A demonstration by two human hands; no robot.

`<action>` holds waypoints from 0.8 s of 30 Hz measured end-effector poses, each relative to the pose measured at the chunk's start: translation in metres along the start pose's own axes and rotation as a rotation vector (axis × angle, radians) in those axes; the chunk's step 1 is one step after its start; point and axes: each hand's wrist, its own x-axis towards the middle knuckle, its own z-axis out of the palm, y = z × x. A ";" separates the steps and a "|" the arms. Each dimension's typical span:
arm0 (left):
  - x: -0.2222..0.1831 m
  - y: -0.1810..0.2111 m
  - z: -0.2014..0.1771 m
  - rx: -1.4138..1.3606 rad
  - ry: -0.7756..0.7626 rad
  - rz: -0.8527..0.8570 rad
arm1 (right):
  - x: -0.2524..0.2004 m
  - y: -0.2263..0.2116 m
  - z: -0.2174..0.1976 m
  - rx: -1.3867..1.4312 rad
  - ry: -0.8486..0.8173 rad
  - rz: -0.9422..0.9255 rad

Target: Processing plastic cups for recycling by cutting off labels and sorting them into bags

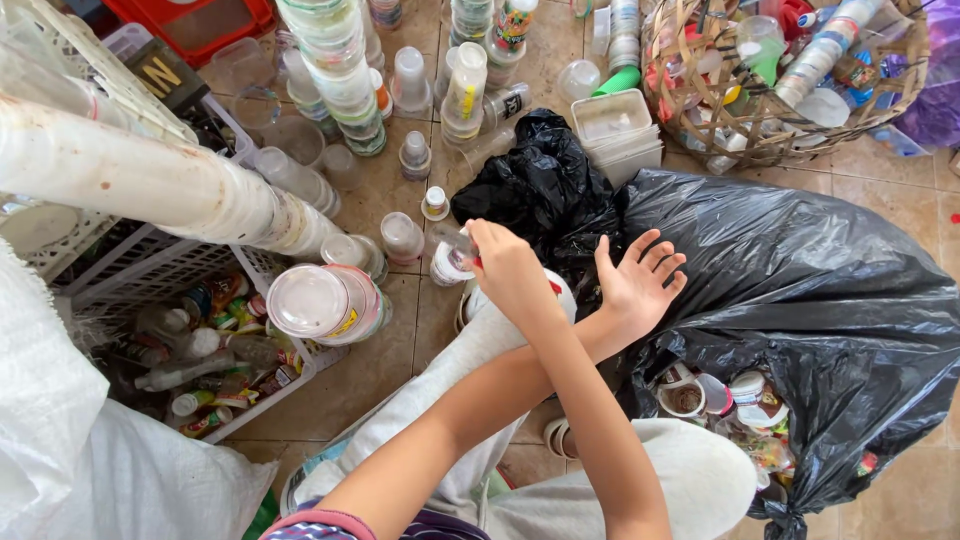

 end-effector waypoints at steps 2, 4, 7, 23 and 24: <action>0.001 0.001 -0.003 0.007 0.007 -0.009 | 0.003 0.001 -0.001 -0.027 -0.066 0.037; 0.004 0.003 0.000 0.021 0.011 -0.024 | 0.007 0.006 0.004 -0.057 -0.123 0.079; 0.006 0.007 0.000 0.038 0.024 -0.003 | 0.008 0.011 0.027 -0.143 -0.190 0.115; 0.048 0.038 -0.049 0.514 0.214 -0.028 | -0.001 0.008 -0.008 0.073 -0.025 0.318; 0.057 0.040 -0.062 0.633 0.267 -0.031 | -0.003 0.003 -0.021 0.176 0.042 0.320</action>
